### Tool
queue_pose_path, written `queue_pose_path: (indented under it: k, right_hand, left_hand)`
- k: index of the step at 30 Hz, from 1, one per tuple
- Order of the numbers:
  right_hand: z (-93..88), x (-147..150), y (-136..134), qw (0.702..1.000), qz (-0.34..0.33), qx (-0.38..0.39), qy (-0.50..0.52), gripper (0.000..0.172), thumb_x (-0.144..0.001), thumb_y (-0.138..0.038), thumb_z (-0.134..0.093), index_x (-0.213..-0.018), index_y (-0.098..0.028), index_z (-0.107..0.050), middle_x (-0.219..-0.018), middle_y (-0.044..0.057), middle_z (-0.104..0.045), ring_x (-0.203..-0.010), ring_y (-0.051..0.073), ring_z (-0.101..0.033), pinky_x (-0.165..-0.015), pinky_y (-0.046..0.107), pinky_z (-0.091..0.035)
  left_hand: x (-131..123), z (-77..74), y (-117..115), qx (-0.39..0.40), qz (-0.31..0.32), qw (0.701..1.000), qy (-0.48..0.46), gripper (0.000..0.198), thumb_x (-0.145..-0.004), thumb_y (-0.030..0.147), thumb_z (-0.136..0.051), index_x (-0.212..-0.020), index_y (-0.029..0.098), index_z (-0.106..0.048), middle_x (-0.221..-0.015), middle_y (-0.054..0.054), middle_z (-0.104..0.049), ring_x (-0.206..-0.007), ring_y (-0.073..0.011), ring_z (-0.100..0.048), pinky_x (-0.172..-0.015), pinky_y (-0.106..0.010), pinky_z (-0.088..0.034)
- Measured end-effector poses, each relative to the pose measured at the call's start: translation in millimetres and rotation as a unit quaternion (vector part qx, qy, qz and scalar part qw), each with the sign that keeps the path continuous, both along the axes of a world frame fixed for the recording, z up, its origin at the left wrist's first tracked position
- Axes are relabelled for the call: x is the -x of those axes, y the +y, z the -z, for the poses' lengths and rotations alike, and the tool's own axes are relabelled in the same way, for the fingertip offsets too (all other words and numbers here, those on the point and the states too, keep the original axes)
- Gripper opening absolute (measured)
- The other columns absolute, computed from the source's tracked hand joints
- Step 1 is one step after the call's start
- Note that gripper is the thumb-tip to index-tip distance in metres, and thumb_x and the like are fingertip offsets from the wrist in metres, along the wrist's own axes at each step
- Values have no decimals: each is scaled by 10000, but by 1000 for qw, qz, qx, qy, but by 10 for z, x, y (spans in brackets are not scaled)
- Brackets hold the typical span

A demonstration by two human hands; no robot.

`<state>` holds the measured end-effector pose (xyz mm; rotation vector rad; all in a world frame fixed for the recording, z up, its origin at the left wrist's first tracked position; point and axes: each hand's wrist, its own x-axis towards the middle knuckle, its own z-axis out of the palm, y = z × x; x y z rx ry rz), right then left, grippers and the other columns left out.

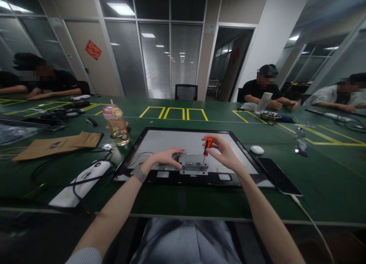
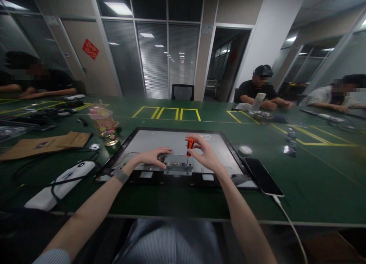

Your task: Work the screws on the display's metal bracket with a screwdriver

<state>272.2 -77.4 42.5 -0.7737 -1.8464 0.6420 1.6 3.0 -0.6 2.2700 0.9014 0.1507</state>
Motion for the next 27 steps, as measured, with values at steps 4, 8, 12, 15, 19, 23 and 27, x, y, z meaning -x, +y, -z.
queue_pose_path:
  k: [4, 8, 12, 15, 19, 23, 27]
  right_hand:
    - [-5, 7, 5, 1000, 27, -4, 2, 386, -806, -241, -659, -1169, -288, -538, -1028, 41, -580, -885, 181, -605, -812, 375, -550]
    - [-18, 10, -16, 999, -13, 19, 25, 417, -833, -236, -617, -1218, -274, -463, -995, 46, -609, -901, 188, -621, -815, 396, -547]
    - [-24, 5, -33, 999, -33, 17, 14, 339, -839, -265, -614, -1161, -258, -509, -1089, 72, -587, -941, 197, -615, -846, 412, -536]
    - [-19, 9, -22, 1000, -1, 2, 4, 337, -798, -272, -673, -1114, -269, -555, -1082, 53, -571, -928, 188, -596, -843, 383, -536]
    - [-19, 19, -19, 1000, 6, 16, 19, 374, -807, -257, -660, -1154, -272, -524, -985, 36, -593, -900, 186, -606, -826, 384, -547]
    - [-41, 19, -51, 998, -41, 32, 32, 351, -854, -257, -596, -1179, -265, -464, -1011, 56, -608, -908, 193, -625, -817, 411, -548]
    - [-38, 11, -42, 1000, -26, 11, 8, 306, -823, -260, -643, -1111, -267, -539, -1096, 65, -572, -966, 202, -597, -861, 407, -522]
  left_hand:
    - [2, -28, -13, 7, 1, 1000, 3, 819, -637, 541, -736, -1349, 259, -445, -1525, -34, -295, -1436, -279, -152, -1175, -431, -144]
    - [8, -35, -17, 10, -1, 1000, 4, 817, -634, 536, -740, -1344, 253, -452, -1525, -38, -295, -1438, -277, -147, -1177, -423, -140]
    - [11, -16, -11, 11, -3, 1000, 2, 810, -629, 541, -741, -1337, 267, -457, -1525, -28, -295, -1443, -275, -126, -1177, -422, -136]
    - [14, -5, -3, 12, -4, 1000, 1, 824, -623, 548, -742, -1341, 268, -450, -1526, -29, -292, -1440, -278, -132, -1176, -431, -140]
    - [15, -16, -9, 16, -5, 1000, 3, 826, -617, 552, -743, -1340, 275, -453, -1527, -32, -289, -1440, -282, -138, -1175, -432, -144]
    - [8, -28, -20, 11, -6, 1000, -1, 805, -618, 543, -747, -1327, 279, -470, -1523, -29, -300, -1438, -282, -150, -1175, -418, -144]
    - [6, -14, -16, 6, -9, 1000, 1, 813, -616, 531, -754, -1330, 266, -469, -1520, -34, -308, -1435, -282, -163, -1175, -406, -147]
